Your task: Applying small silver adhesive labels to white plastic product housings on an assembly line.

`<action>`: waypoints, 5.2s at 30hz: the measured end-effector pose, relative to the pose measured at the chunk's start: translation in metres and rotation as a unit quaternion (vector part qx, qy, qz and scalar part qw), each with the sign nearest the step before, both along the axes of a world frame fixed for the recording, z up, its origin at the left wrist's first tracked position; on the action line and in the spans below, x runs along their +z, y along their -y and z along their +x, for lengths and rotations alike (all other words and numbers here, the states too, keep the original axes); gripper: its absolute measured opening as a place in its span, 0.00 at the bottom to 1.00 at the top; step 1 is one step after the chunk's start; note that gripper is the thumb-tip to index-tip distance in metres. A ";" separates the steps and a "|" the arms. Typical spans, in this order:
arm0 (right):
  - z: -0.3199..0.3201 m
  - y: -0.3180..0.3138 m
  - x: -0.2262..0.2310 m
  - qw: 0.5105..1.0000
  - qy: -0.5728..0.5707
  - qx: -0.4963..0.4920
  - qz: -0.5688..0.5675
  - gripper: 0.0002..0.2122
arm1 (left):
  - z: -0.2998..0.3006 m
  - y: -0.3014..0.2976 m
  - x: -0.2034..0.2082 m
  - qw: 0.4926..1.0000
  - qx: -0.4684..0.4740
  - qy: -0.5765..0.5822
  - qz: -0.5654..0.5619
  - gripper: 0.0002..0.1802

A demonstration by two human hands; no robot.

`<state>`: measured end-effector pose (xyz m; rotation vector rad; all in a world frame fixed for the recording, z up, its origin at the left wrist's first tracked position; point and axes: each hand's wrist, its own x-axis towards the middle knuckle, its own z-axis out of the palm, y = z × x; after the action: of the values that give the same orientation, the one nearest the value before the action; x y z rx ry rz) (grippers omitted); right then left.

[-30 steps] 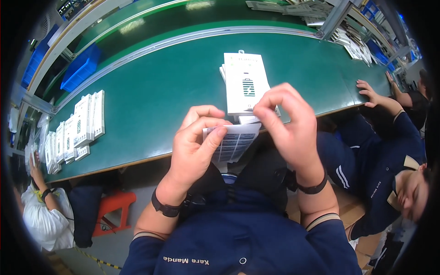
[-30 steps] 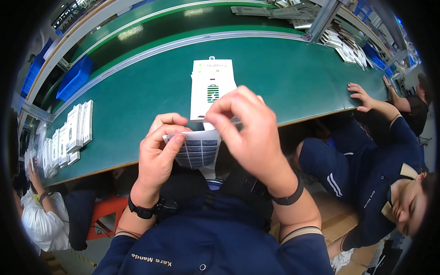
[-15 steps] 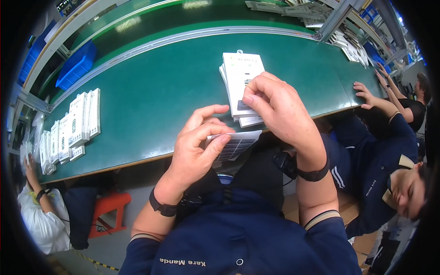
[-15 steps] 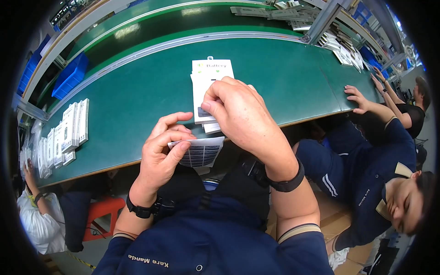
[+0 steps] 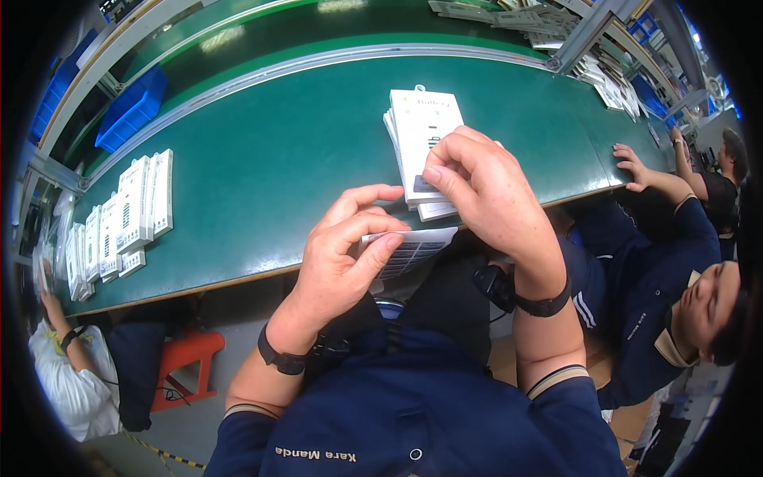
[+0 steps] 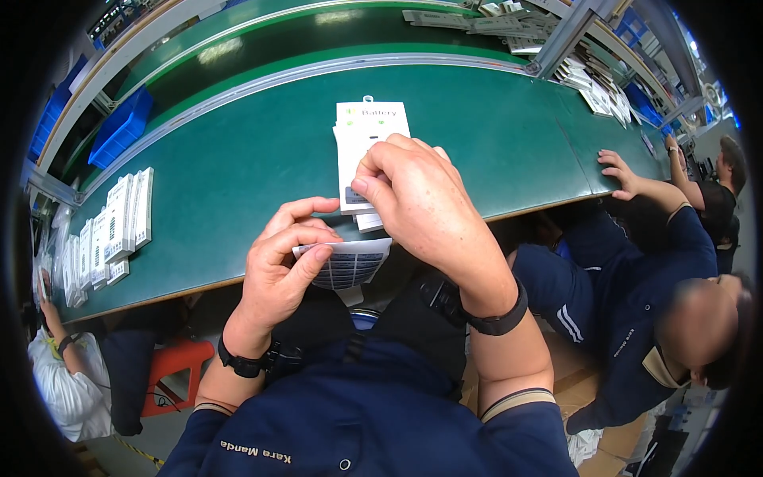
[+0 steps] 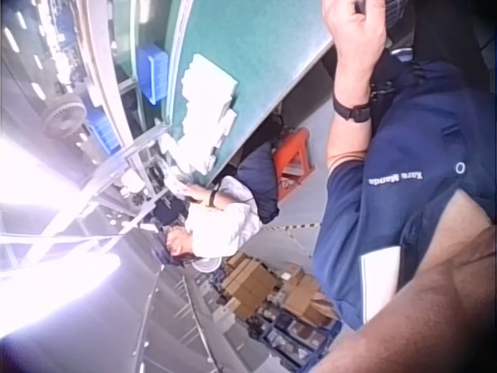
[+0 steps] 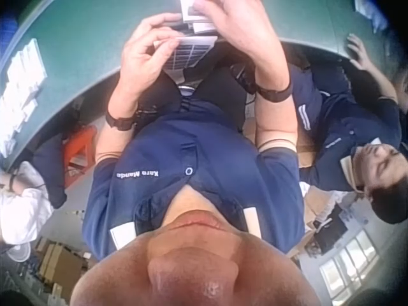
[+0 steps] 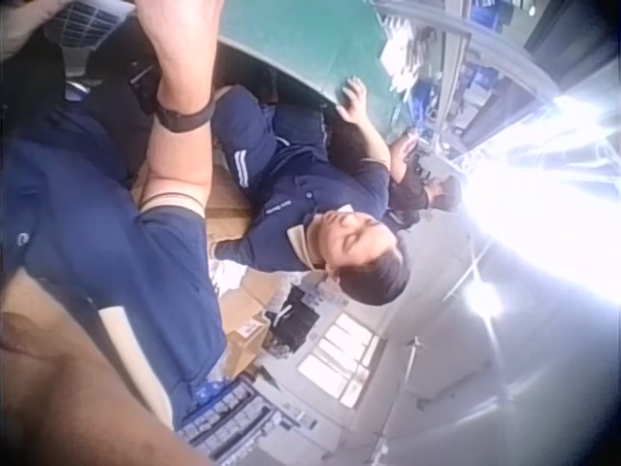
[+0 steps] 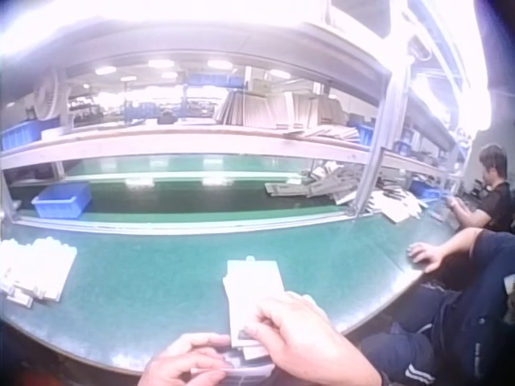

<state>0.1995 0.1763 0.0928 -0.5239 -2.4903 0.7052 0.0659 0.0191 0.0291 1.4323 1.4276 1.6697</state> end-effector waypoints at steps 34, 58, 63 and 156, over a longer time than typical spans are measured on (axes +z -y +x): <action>-0.002 0.030 -0.004 0.988 -0.094 0.101 0.063 0.13 | -0.002 0.017 -0.002 0.991 0.025 0.129 -0.036 0.11; 0.012 -0.001 -0.008 0.997 -0.076 0.008 -0.030 0.03 | 0.002 0.009 -0.003 0.993 -0.051 0.101 -0.046 0.21; 0.011 -0.007 -0.011 0.999 -0.001 0.025 -0.040 0.03 | 0.005 0.007 -0.003 0.997 -0.062 0.017 -0.032 0.20; 0.018 0.037 -0.034 0.962 -0.179 0.079 0.193 0.06 | 0.002 0.027 0.004 0.962 0.026 0.248 -0.109 0.09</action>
<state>0.2176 0.1397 0.0590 -0.0472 -2.2543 0.3180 0.0684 -0.0078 0.0332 0.7884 1.3120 1.6862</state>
